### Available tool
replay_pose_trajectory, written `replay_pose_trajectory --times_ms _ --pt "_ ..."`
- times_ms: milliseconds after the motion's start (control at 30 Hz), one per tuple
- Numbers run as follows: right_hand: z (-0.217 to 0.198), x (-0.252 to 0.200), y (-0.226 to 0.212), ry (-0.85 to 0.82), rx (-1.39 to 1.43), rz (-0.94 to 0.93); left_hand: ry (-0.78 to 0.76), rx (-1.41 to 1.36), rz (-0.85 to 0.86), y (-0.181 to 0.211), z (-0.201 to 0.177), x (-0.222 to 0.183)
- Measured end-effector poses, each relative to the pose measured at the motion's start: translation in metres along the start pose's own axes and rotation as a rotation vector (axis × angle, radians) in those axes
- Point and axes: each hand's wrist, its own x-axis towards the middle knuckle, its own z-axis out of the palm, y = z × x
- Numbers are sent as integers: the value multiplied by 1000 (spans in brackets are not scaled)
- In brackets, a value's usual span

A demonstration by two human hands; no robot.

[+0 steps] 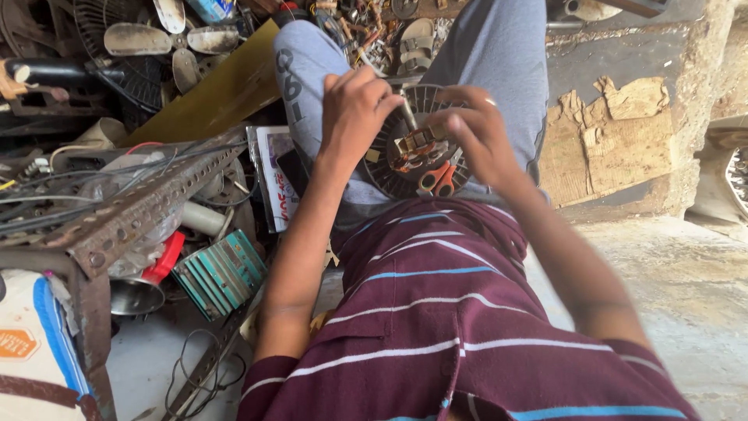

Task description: The person sits cross-legged on the floor and uses a screwdriver to adjust and tighten screws on a small electric motor rotor. They repeatedly rotate the rotor and manipulate the copper windings and commutator segments while seated.

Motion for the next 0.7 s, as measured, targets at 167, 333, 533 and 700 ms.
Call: replay_pose_trajectory --times_ms 167,333,533,700 --pt "-2 37 17 -251 253 223 130 50 -43 30 -41 -34" --pt "2 32 18 -302 395 424 -174 -133 53 70 -56 -66" --pt "13 -6 -23 93 -328 -143 -238 -2 119 88 -54 -76" --pt "25 -36 -33 -46 -505 -282 -359 50 127 86 -59 -77"
